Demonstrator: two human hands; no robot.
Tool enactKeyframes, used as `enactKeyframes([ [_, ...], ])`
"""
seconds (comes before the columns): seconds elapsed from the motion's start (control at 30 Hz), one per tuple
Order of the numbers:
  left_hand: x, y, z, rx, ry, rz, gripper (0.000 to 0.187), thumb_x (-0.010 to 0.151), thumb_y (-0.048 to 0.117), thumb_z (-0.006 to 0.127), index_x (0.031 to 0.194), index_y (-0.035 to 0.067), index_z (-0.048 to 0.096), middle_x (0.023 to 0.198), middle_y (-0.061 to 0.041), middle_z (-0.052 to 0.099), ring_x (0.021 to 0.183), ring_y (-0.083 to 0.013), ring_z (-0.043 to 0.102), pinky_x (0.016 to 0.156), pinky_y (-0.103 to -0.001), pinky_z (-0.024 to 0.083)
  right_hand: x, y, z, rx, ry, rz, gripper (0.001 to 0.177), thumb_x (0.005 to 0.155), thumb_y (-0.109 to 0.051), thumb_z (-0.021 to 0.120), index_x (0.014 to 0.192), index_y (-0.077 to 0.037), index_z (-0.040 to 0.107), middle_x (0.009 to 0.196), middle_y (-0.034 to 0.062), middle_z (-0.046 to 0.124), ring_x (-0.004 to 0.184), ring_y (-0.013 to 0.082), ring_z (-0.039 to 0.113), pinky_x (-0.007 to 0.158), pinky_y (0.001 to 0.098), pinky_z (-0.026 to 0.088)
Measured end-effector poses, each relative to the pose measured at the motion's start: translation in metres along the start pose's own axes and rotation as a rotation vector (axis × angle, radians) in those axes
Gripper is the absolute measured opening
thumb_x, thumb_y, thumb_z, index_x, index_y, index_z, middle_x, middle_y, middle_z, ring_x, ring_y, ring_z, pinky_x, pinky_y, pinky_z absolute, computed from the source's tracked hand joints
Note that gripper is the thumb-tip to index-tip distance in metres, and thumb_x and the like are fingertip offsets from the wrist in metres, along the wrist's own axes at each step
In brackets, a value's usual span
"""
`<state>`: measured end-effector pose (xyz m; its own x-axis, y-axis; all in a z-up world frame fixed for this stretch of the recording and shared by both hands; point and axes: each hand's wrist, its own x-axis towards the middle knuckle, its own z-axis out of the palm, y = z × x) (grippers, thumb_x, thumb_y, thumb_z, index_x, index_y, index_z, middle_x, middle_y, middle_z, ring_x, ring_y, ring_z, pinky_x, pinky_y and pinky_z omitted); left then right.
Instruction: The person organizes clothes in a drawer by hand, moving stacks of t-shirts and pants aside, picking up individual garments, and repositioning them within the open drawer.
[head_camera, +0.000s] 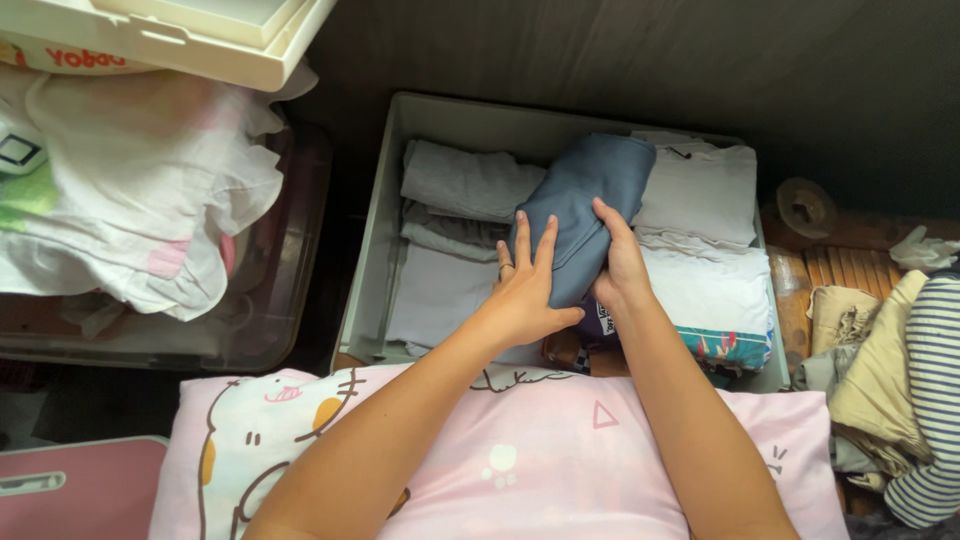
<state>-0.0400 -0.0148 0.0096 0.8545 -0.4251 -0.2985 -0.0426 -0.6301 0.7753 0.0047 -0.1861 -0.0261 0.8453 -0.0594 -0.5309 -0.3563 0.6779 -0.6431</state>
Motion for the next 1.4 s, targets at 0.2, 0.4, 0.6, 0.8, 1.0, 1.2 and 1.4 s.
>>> enactKeyframes([
  [0.2, 0.002, -0.007, 0.000, 0.030, 0.054, 0.066, 0.133, 0.067, 0.032, 0.091, 0.162, 0.024, -0.003, 0.167, -0.025, -0.016, 0.146, -0.0673, 0.002, 0.112, -0.068, 0.032, -0.005, 0.000, 0.006, 0.005, 0.029, -0.004, 0.045, 0.087, -0.026, 0.072, 0.123, -0.001, 0.061, 0.121, 0.0145, 0.068, 0.113, 0.0265, 0.067, 0.102, 0.0422, 0.055],
  [0.4, 0.006, -0.013, -0.006, 0.148, 0.012, 0.039, 0.132, 0.071, 0.028, 0.090, 0.164, 0.023, -0.003, 0.170, -0.024, -0.011, 0.150, -0.0600, 0.006, 0.112, -0.068, 0.031, -0.008, 0.002, 0.011, 0.029, 0.030, 0.002, 0.043, 0.083, -0.012, 0.071, 0.120, 0.004, 0.057, 0.117, 0.0165, 0.065, 0.109, 0.0283, 0.067, 0.100, 0.0410, 0.056],
  [0.6, 0.020, -0.027, 0.000, 0.233, -0.118, -0.134, 0.144, 0.070, 0.053, 0.088, 0.158, -0.003, -0.010, 0.167, -0.026, 0.007, 0.152, -0.0442, 0.022, 0.112, -0.059, 0.039, -0.007, -0.023, 0.052, -0.470, -0.024, -0.505, 0.057, 0.078, 0.000, 0.071, 0.131, 0.000, 0.051, 0.115, 0.0134, 0.065, 0.104, 0.0272, 0.067, 0.091, 0.0390, 0.059],
  [0.8, 0.029, -0.034, 0.020, 0.524, -0.442, -0.232, 0.116, 0.085, 0.069, 0.068, 0.163, 0.001, 0.016, 0.169, -0.026, 0.016, 0.147, -0.0463, 0.037, 0.112, -0.065, 0.038, 0.024, -0.058, 0.122, -1.214, -0.249, -1.196, 0.079, 0.086, 0.005, 0.073, 0.157, -0.007, 0.041, 0.135, 0.0185, 0.068, 0.128, 0.0357, 0.069, 0.112, 0.0418, 0.053],
  [1.0, 0.023, -0.028, 0.024, 0.536, -0.471, -0.148, 0.080, 0.089, 0.061, 0.065, 0.149, 0.008, 0.055, 0.157, -0.017, 0.048, 0.143, -0.0368, 0.048, 0.111, -0.068, 0.040, 0.083, 0.057, 0.133, -2.299, -0.105, -0.929, 0.120, 0.068, -0.029, 0.087, 0.164, -0.025, 0.014, 0.164, 0.0132, 0.031, 0.147, 0.0393, 0.033, 0.107, 0.0758, 0.030],
  [1.2, 0.014, -0.027, 0.023, 0.591, -0.542, -0.124, 0.053, 0.093, 0.044, 0.065, 0.139, 0.019, 0.068, 0.147, -0.005, 0.062, 0.133, -0.0324, 0.059, 0.107, -0.072, 0.043, 0.129, 0.112, 0.080, -2.511, -0.178, -0.825, 0.125, 0.074, -0.058, 0.081, 0.167, -0.026, 0.004, 0.169, 0.0130, 0.022, 0.145, 0.0403, 0.035, 0.103, 0.0799, 0.030],
  [1.4, 0.021, -0.024, 0.012, 0.555, -0.527, -0.155, 0.053, 0.100, 0.050, 0.057, 0.140, 0.017, 0.065, 0.143, -0.009, 0.063, 0.131, -0.0336, 0.059, 0.113, -0.066, 0.037, 0.134, 0.074, 0.078, -2.417, -0.435, -0.878, 0.116, 0.078, -0.039, 0.081, 0.167, -0.026, 0.008, 0.165, 0.0168, 0.029, 0.139, 0.0377, 0.041, 0.099, 0.0706, 0.038],
])
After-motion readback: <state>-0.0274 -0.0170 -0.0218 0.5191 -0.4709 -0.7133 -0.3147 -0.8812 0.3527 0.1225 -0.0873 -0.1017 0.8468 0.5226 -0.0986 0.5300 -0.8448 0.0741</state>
